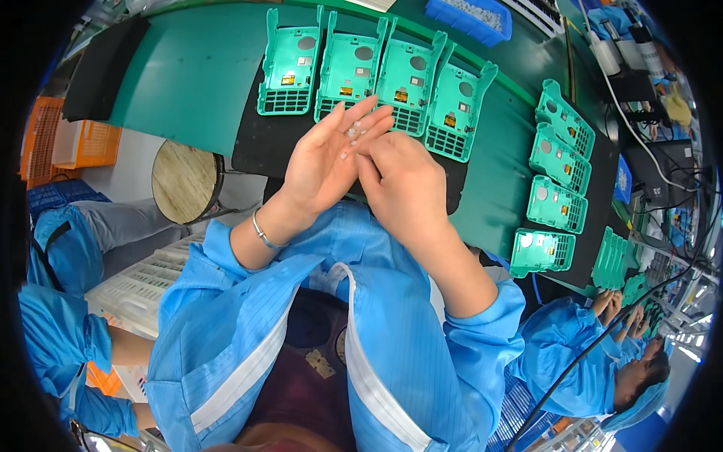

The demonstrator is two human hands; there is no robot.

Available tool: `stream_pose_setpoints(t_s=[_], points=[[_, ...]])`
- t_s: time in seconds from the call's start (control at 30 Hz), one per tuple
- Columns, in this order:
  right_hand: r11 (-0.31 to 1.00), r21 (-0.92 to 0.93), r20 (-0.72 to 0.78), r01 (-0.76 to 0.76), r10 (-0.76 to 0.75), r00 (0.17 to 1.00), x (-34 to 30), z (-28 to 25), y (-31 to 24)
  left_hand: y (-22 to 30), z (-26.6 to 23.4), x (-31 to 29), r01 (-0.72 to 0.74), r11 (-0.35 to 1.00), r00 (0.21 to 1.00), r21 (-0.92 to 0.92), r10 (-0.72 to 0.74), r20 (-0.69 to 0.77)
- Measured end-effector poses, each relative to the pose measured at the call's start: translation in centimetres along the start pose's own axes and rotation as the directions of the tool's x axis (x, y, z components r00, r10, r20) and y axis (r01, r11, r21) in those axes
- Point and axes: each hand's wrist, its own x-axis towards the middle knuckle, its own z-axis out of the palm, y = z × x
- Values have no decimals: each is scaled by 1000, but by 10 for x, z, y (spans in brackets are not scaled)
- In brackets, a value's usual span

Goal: The person assembles electronic components by hand, placing small electronic components into green plastic housings on an assembly line.

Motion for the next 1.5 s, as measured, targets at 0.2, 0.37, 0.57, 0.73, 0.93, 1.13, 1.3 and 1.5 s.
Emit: stream_pose_setpoints(t_s=[0.2,0.37,0.57,0.73,0.93,1.13,1.3,1.5], points=[[997,-57,12,57,-56,998,3,0,-4,0,3,0,6,997,1000,83,-7,19],[984,-123,74,125,-117,990,1,1,-2,0,1,3,-15,991,997,133,5,74],[968,174,171,-180,150,974,-1,-2,1,-2,2,4,24,994,999,104,-28,33],[703,266,183,-660,635,750,41,-42,76,-2,-5,5,13,999,999,48,-11,-47],[682,132,349,-720,648,677,71,-43,120,-1,-7,3,5,997,998,81,0,-59],[685,33,385,-728,663,642,87,-37,131,4,-8,2,9,994,993,112,5,-116],[700,-47,484,-713,640,597,103,-41,132,5,-9,3,-1,994,990,109,16,-138],[721,-189,512,-666,652,560,110,-41,129,6,-8,6,7,996,991,89,5,-132]])
